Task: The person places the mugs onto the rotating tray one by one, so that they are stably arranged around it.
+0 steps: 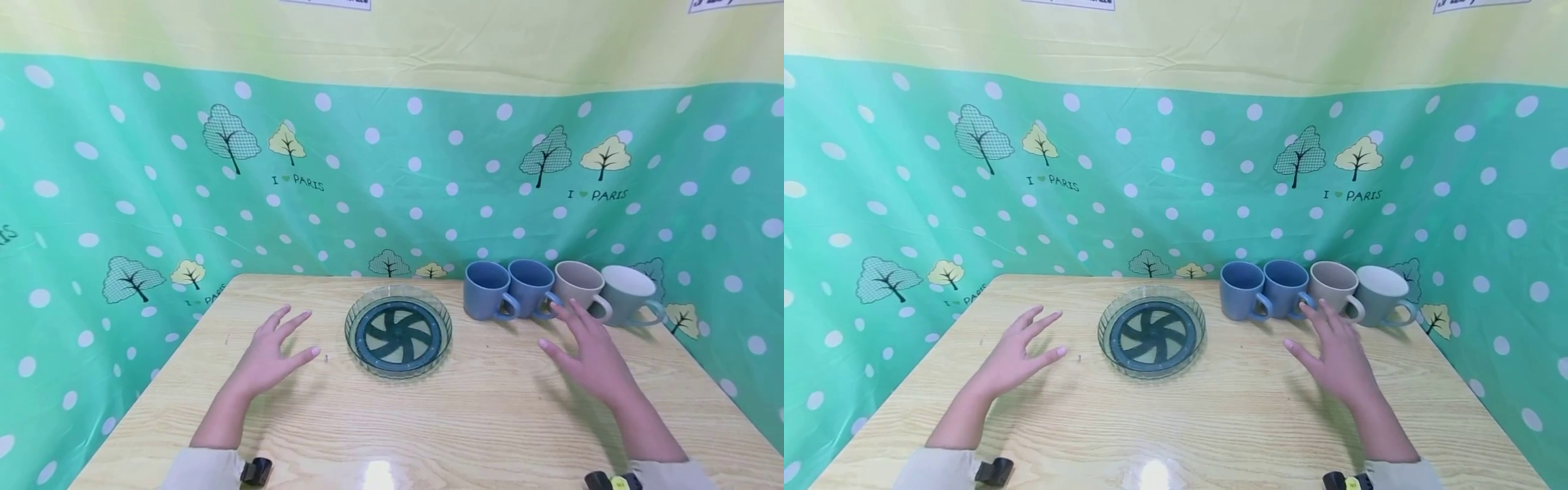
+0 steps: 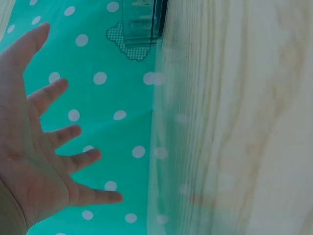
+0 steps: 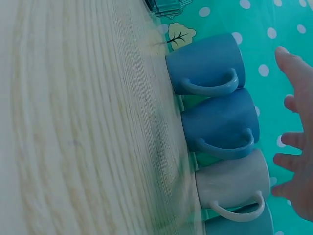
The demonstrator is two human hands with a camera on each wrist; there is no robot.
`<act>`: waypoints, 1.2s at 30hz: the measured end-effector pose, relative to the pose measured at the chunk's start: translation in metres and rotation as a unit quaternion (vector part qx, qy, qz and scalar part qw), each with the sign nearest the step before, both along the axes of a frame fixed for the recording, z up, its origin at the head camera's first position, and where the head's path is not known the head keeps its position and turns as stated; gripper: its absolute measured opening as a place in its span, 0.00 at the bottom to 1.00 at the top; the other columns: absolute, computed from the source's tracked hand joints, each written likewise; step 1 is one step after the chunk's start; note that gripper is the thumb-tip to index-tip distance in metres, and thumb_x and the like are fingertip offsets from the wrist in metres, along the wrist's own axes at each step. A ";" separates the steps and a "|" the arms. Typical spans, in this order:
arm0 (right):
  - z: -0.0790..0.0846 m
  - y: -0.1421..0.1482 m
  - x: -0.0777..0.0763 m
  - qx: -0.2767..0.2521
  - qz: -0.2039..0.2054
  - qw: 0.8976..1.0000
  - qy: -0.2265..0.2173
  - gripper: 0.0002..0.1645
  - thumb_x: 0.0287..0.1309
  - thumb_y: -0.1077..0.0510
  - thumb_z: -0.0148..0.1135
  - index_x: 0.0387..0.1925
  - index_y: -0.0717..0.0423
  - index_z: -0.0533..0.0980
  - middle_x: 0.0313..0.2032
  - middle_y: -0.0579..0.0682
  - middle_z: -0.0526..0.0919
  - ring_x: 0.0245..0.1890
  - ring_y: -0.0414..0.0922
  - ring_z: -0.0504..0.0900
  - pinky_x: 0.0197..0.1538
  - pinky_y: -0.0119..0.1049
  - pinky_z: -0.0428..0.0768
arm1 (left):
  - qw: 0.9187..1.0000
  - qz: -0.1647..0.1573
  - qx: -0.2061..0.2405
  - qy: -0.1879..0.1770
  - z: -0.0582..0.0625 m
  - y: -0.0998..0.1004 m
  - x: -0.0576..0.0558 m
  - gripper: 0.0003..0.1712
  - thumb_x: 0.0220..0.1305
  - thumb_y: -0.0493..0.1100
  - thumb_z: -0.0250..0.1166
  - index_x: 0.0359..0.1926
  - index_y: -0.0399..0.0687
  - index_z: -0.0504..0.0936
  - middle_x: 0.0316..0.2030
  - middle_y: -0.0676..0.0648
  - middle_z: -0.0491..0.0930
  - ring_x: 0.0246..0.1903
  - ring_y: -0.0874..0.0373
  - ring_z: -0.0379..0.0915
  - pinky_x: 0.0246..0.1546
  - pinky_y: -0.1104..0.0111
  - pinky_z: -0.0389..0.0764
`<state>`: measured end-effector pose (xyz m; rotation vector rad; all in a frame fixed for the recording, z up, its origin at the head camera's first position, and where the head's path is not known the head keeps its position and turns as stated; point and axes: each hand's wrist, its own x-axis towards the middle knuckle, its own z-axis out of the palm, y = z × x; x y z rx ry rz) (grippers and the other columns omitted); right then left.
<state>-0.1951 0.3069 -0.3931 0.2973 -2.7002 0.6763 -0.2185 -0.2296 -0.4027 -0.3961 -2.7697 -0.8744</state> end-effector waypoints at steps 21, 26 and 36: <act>-0.004 -0.009 -0.017 -0.083 0.045 0.994 0.054 0.39 0.58 0.53 0.69 0.68 0.57 0.66 0.64 0.70 0.66 0.62 0.71 0.62 0.59 0.73 0.61 | 0.986 -0.037 0.152 -0.052 -0.007 0.013 -0.011 0.35 0.65 0.57 0.65 0.69 0.52 0.69 0.67 0.39 0.61 0.61 0.38 0.63 0.58 0.35 0.67; -0.004 -0.012 -0.021 -0.106 0.043 0.993 0.042 0.37 0.60 0.53 0.68 0.66 0.62 0.67 0.63 0.70 0.67 0.60 0.70 0.66 0.55 0.71 0.68 | 0.982 -0.034 0.176 -0.065 -0.008 0.017 -0.013 0.35 0.63 0.57 0.66 0.68 0.54 0.70 0.67 0.42 0.63 0.60 0.40 0.64 0.56 0.37 0.71; -0.007 -0.014 -0.028 -0.184 0.036 0.982 0.017 0.33 0.61 0.60 0.67 0.65 0.65 0.68 0.61 0.67 0.69 0.55 0.66 0.73 0.53 0.59 0.77 | 0.961 -0.008 0.251 -0.111 -0.010 0.021 -0.020 0.36 0.60 0.57 0.69 0.67 0.54 0.72 0.67 0.45 0.65 0.62 0.43 0.66 0.59 0.45 0.73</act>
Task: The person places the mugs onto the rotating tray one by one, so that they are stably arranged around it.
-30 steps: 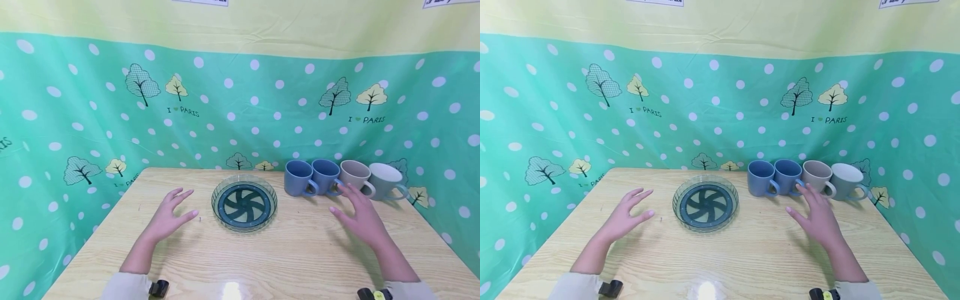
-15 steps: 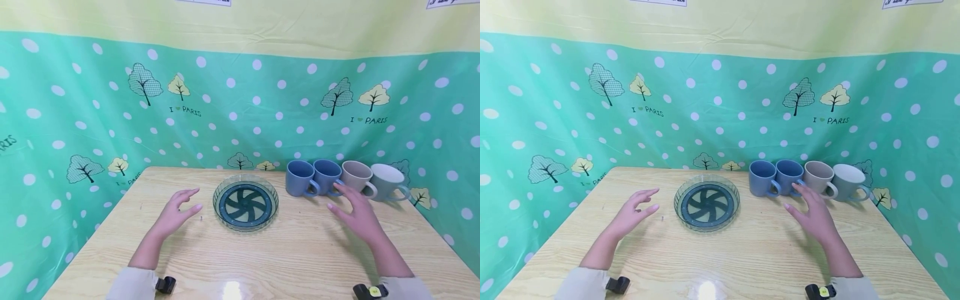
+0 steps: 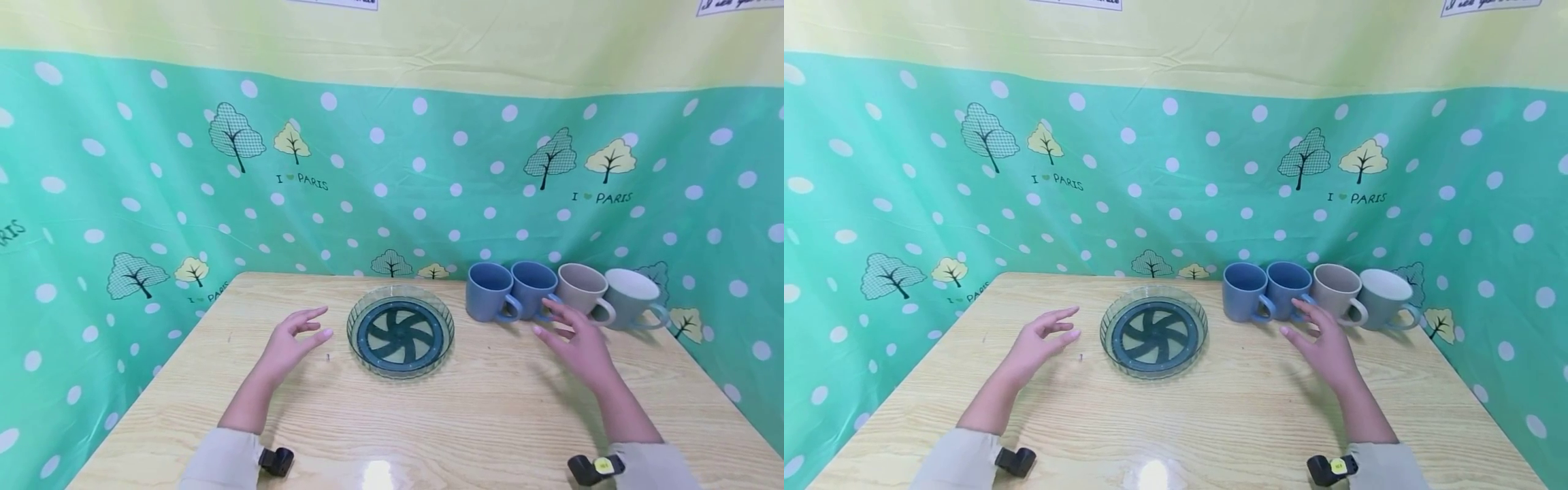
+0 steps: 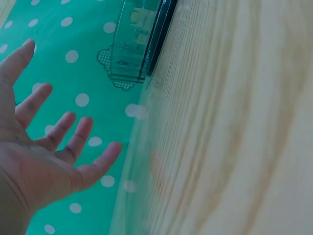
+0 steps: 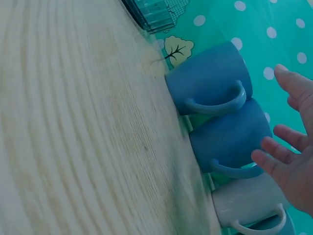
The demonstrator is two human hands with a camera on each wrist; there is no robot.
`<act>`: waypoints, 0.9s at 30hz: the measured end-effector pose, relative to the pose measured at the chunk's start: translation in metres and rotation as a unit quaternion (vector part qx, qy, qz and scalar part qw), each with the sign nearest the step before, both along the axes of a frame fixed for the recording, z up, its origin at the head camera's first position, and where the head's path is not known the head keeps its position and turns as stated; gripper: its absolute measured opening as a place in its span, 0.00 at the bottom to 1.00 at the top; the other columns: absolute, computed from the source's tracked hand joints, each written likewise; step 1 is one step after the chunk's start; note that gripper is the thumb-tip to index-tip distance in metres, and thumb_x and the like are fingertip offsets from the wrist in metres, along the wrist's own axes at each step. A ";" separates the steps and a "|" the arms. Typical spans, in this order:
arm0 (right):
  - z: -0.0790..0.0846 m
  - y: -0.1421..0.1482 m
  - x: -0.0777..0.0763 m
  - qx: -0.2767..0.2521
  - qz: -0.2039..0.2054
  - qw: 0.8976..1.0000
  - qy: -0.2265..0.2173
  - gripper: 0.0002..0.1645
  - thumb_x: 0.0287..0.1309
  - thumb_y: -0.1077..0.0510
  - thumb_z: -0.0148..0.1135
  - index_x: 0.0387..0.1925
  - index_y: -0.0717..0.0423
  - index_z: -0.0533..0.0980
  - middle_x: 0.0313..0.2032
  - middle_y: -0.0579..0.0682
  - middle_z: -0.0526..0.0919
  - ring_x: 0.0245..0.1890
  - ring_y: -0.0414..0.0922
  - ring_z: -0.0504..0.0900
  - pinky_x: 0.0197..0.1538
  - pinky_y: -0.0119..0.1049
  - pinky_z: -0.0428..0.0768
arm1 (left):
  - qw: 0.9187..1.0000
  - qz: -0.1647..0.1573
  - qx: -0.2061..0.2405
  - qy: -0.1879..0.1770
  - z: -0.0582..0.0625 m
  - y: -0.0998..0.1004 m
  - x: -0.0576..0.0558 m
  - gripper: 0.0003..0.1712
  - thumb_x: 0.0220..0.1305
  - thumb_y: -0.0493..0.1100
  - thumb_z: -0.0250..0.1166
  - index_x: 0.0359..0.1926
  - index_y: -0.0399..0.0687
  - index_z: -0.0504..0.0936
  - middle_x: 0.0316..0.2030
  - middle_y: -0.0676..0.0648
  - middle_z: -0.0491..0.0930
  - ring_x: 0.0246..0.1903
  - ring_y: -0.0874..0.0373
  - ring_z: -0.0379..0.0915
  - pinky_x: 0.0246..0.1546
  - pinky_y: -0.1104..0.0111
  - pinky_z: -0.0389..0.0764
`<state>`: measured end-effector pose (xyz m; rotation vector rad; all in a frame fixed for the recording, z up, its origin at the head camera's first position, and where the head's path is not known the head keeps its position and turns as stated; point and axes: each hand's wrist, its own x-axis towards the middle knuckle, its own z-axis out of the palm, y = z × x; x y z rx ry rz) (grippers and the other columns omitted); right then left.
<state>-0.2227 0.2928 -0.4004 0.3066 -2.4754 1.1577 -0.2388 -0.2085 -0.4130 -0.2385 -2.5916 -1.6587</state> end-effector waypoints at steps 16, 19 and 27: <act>-0.008 -0.001 -0.013 -0.075 -0.002 0.996 -0.045 0.31 0.63 0.58 0.65 0.64 0.66 0.69 0.61 0.66 0.72 0.53 0.50 0.78 0.45 0.15 0.77 | 0.979 0.018 0.175 -0.100 -0.009 0.008 -0.014 0.36 0.59 0.48 0.72 0.65 0.41 0.72 0.63 0.34 0.68 0.59 0.44 0.70 0.57 0.52 0.78; -0.009 -0.003 -0.017 -0.086 -0.008 0.995 -0.057 0.32 0.63 0.57 0.65 0.64 0.66 0.68 0.62 0.66 0.71 0.55 0.53 0.78 0.44 0.15 0.77 | 0.977 0.013 0.182 -0.107 -0.011 0.010 -0.018 0.37 0.59 0.47 0.72 0.66 0.40 0.71 0.64 0.34 0.67 0.59 0.43 0.69 0.57 0.52 0.78; -0.012 -0.008 -0.026 -0.091 -0.007 0.993 -0.081 0.34 0.63 0.55 0.65 0.65 0.67 0.66 0.62 0.68 0.70 0.58 0.64 0.73 0.43 0.14 0.75 | 0.976 -0.001 0.188 -0.110 -0.015 0.015 -0.028 0.37 0.58 0.41 0.73 0.66 0.39 0.70 0.66 0.37 0.66 0.56 0.47 0.73 0.55 0.56 0.79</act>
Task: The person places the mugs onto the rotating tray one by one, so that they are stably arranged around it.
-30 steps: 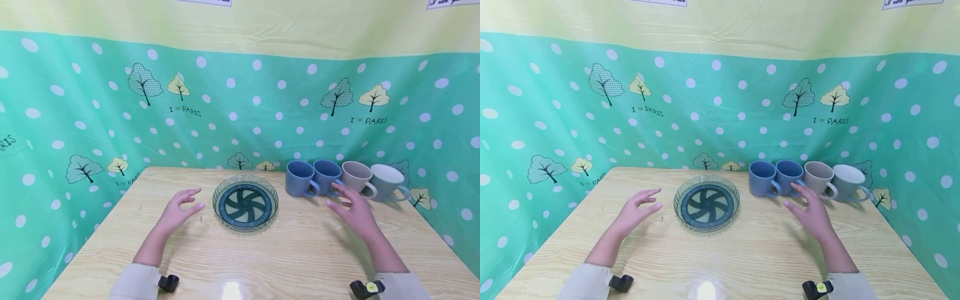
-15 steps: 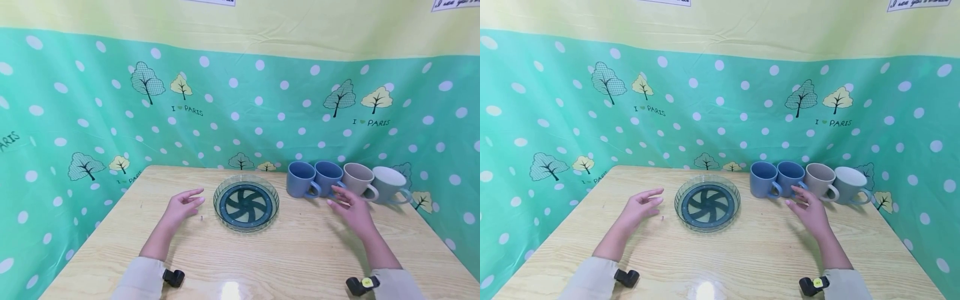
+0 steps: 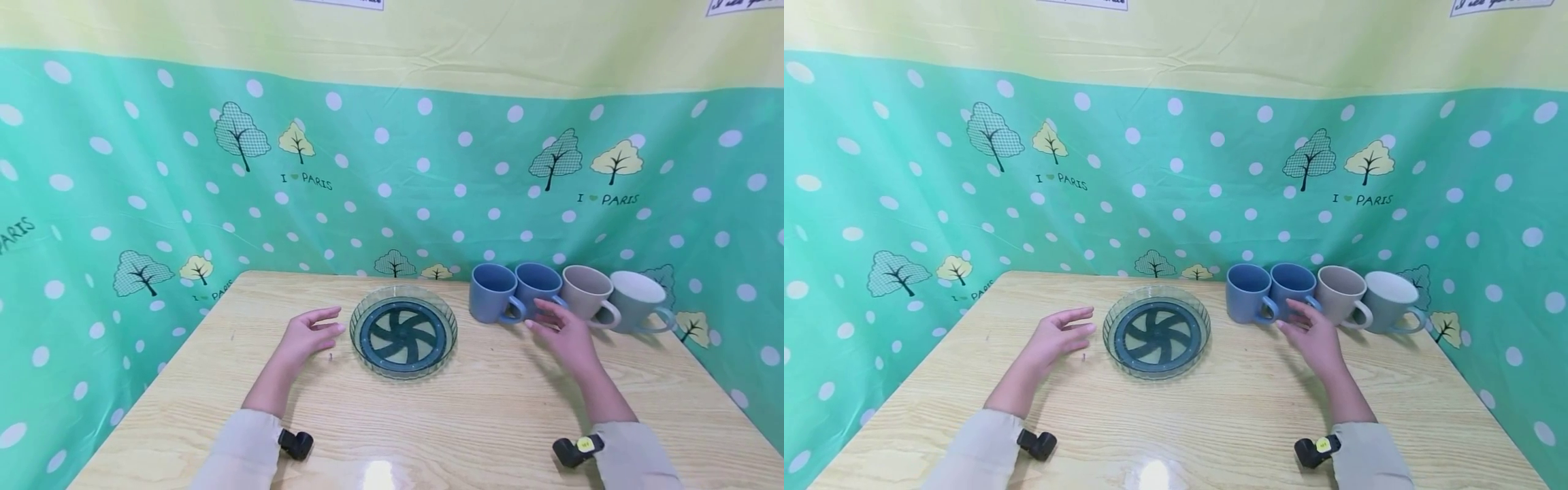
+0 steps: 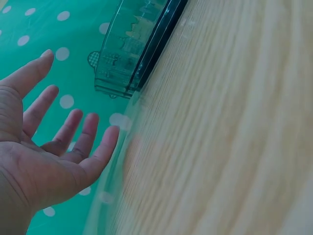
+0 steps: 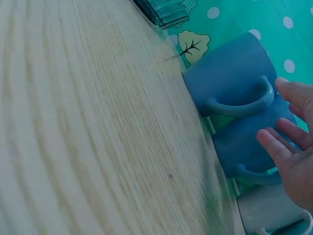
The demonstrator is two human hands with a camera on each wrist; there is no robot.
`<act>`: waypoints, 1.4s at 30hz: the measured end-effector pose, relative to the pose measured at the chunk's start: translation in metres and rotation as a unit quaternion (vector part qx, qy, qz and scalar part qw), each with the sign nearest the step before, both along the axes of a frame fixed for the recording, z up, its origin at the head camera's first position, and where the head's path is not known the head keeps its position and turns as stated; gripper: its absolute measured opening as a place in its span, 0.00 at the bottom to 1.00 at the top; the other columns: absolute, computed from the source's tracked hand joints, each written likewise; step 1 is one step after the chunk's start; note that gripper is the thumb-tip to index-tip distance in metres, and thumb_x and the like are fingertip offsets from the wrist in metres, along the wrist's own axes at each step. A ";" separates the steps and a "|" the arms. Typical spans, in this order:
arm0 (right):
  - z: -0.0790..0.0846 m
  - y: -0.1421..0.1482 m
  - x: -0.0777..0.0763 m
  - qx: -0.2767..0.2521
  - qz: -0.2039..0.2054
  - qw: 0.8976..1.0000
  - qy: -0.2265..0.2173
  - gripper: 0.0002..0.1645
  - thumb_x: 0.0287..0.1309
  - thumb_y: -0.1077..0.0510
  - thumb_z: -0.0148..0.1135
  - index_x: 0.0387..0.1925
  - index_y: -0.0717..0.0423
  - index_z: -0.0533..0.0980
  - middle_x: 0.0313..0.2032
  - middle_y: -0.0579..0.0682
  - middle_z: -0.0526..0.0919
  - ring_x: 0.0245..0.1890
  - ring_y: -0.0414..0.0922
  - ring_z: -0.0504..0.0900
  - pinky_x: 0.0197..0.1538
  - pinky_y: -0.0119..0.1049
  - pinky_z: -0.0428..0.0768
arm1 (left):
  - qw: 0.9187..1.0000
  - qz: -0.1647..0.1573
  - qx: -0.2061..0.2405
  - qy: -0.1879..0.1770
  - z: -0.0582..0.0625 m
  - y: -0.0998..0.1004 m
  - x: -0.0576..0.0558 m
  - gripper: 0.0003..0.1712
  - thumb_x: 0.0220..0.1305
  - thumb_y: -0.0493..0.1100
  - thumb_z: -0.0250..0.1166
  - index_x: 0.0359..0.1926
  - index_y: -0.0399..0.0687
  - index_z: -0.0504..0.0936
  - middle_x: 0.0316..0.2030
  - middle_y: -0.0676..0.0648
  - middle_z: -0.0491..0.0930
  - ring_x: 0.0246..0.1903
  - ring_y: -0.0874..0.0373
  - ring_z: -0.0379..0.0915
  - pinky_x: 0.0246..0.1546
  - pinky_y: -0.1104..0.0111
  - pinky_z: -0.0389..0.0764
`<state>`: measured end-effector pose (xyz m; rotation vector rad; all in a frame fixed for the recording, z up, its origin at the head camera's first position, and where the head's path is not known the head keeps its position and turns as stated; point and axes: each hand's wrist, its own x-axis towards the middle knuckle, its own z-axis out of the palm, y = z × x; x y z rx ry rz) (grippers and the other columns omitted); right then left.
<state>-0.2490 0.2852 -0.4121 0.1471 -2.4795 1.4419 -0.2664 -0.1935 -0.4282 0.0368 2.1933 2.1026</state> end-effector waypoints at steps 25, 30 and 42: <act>-0.018 -0.005 -0.025 -0.013 -0.012 0.999 -0.030 0.33 0.61 0.54 0.67 0.64 0.63 0.70 0.56 0.65 0.77 0.54 0.57 0.78 0.44 0.20 0.80 | 1.000 -0.025 0.006 -0.018 -0.007 0.009 -0.021 0.37 0.55 0.32 0.72 0.66 0.42 0.72 0.65 0.37 0.68 0.53 0.47 0.76 0.50 0.57 0.83; -0.017 -0.007 -0.027 -0.021 -0.027 0.998 -0.045 0.31 0.61 0.55 0.67 0.63 0.65 0.71 0.55 0.65 0.78 0.53 0.55 0.79 0.43 0.22 0.81 | 0.999 -0.044 -0.006 -0.011 -0.008 0.011 -0.024 0.38 0.55 0.31 0.72 0.67 0.42 0.70 0.66 0.37 0.67 0.58 0.41 0.71 0.51 0.56 0.82; -0.017 -0.015 -0.034 -0.051 -0.048 0.997 -0.045 0.26 0.62 0.59 0.66 0.57 0.71 0.74 0.50 0.67 0.81 0.36 0.26 0.78 0.42 0.23 0.83 | 0.997 -0.069 -0.042 0.006 -0.012 0.014 -0.031 0.40 0.54 0.29 0.72 0.68 0.37 0.67 0.62 0.33 0.70 0.59 0.39 0.69 0.50 0.62 0.83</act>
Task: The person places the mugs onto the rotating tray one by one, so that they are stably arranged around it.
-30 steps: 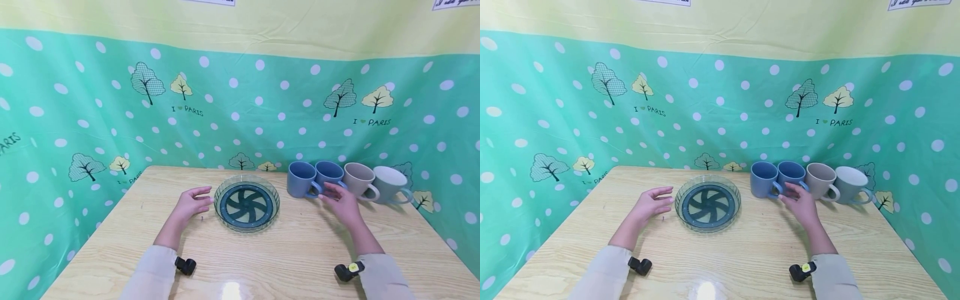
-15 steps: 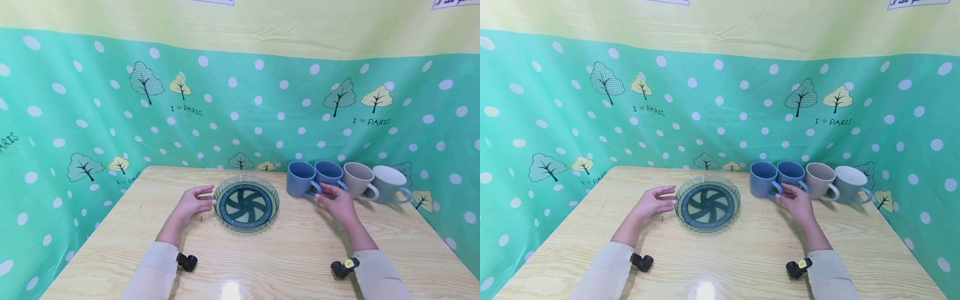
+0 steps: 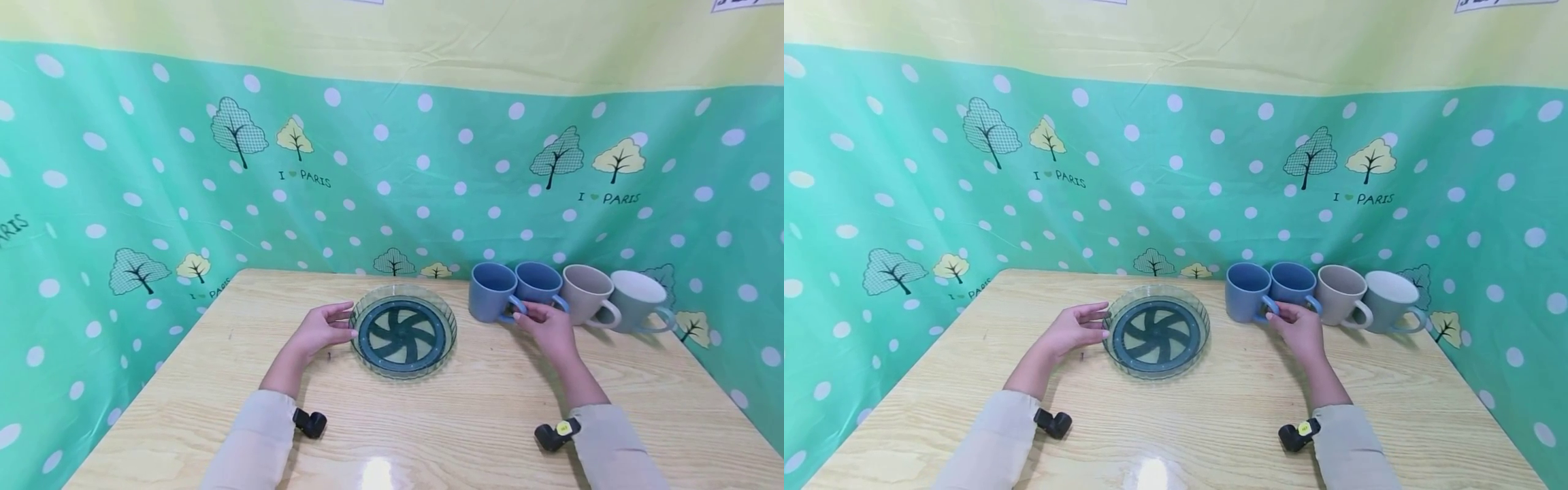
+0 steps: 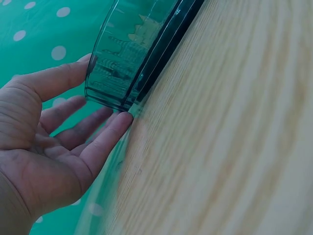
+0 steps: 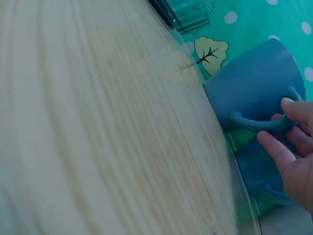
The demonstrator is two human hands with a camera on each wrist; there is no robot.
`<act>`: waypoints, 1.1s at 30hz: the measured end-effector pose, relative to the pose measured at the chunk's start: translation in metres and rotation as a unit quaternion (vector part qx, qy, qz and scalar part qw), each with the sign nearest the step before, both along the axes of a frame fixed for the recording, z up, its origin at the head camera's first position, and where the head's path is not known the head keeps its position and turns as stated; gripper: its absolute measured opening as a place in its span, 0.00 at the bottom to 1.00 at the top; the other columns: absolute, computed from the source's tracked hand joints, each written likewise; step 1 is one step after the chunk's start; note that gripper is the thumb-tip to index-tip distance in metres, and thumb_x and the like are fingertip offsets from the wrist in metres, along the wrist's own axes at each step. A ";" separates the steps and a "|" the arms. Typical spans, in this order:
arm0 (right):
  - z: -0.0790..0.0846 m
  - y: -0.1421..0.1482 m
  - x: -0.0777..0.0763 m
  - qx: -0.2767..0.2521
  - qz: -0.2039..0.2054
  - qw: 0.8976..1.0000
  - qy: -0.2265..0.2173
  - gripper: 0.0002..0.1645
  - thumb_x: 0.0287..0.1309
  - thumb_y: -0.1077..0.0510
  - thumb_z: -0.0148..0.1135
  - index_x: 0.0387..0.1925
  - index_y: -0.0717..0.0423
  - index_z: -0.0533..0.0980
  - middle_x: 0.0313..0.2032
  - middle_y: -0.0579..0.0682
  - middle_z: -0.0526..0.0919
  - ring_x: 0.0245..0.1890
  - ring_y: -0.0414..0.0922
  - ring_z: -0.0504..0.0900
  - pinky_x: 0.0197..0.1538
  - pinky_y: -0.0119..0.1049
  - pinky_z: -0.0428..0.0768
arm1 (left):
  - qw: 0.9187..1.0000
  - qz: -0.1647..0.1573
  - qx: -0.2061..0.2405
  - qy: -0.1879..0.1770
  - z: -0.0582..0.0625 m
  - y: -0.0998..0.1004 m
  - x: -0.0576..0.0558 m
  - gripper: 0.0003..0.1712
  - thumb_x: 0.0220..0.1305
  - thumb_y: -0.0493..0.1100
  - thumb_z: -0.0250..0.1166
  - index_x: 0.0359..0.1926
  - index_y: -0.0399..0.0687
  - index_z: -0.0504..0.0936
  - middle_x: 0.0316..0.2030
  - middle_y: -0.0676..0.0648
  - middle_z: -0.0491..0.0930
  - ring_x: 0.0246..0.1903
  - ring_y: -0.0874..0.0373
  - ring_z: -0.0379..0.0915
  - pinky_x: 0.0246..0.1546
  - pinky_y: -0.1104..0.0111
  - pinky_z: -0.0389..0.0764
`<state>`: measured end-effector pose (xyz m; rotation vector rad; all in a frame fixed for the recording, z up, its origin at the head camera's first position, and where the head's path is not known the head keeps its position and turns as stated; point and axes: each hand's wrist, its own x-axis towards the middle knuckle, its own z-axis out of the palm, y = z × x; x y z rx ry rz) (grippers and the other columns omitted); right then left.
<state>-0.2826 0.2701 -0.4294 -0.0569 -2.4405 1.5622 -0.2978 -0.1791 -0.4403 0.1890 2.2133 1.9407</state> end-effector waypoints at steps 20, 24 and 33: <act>-0.004 -0.011 -0.004 -0.098 -0.068 0.993 -0.010 0.22 0.61 0.63 0.65 0.53 0.73 0.76 0.33 0.44 0.82 0.31 0.30 0.82 0.43 0.26 0.84 | 1.000 0.011 -0.021 -0.004 0.000 -0.002 0.003 0.38 0.53 0.31 0.73 0.65 0.34 0.70 0.63 0.36 0.71 0.59 0.42 0.70 0.52 0.66 0.81; -0.007 -0.011 -0.007 -0.137 -0.074 0.988 -0.006 0.23 0.58 0.64 0.68 0.52 0.74 0.75 0.31 0.41 0.83 0.31 0.32 0.83 0.43 0.28 0.85 | 1.000 0.009 -0.023 -0.005 0.000 -0.002 0.003 0.38 0.53 0.32 0.73 0.65 0.34 0.70 0.62 0.36 0.72 0.59 0.42 0.70 0.52 0.66 0.81; -0.009 -0.010 -0.007 -0.159 -0.076 0.984 -0.012 0.22 0.56 0.64 0.70 0.51 0.72 0.77 0.28 0.38 0.81 0.30 0.31 0.82 0.38 0.23 0.83 | 1.000 0.002 -0.011 -0.006 -0.002 -0.001 0.002 0.38 0.54 0.33 0.73 0.66 0.35 0.69 0.61 0.35 0.72 0.58 0.41 0.71 0.52 0.66 0.81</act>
